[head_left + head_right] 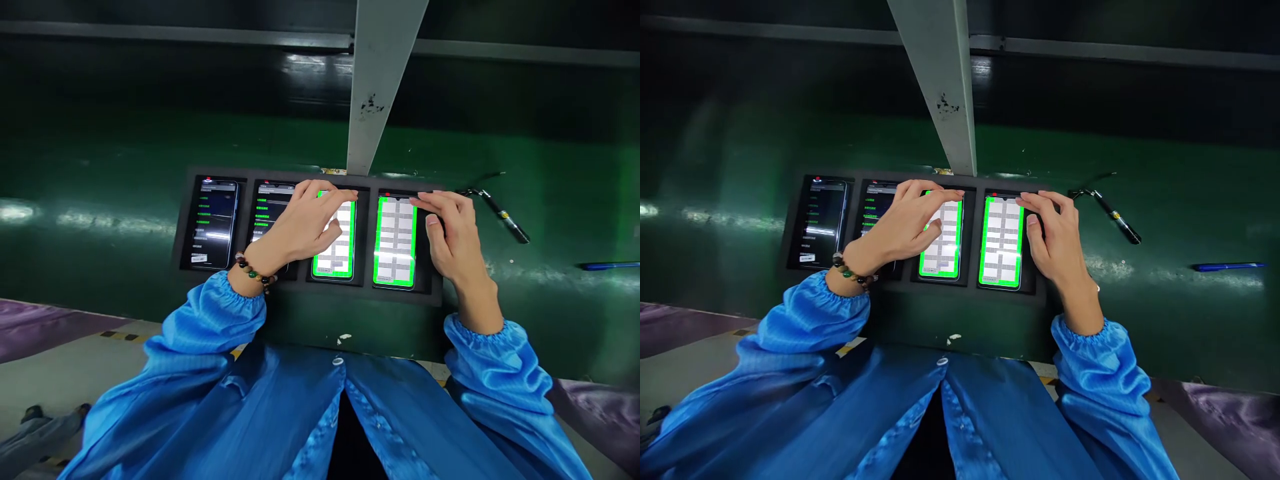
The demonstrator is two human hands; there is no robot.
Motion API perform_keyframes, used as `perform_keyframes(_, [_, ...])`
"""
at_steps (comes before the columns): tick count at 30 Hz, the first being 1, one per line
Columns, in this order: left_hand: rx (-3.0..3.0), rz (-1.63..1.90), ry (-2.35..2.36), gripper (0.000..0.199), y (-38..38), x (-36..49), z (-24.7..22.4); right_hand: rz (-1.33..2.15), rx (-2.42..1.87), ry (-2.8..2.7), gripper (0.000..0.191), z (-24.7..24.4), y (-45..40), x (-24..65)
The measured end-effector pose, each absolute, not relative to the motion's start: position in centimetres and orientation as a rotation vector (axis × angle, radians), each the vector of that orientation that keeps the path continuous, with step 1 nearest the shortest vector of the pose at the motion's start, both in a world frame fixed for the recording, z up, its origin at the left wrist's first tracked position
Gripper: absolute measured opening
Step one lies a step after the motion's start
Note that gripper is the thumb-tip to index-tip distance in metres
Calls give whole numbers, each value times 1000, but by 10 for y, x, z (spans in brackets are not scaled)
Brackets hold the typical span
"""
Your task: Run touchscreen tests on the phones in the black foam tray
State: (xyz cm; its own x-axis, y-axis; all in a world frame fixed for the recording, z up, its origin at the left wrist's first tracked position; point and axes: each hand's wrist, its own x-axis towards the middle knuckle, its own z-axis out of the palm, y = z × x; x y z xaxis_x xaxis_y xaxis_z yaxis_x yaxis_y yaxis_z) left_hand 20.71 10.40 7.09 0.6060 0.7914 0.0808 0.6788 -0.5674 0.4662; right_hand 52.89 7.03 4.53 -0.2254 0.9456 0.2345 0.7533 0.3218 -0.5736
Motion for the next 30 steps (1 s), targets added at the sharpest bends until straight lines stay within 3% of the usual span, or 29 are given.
perform_keyframes(12, [2530,677,1590,33,94,190,64,432,-1422,-2240,45,53,81,490])
perform_keyframes(21, [2556,683,1591,32,95,195,62,351,-1637,-2030,44,55,61,525])
perform_keyframes(30, [2608,610,1376,37,96,194,59,410,-1480,-2177,43,52,71,505])
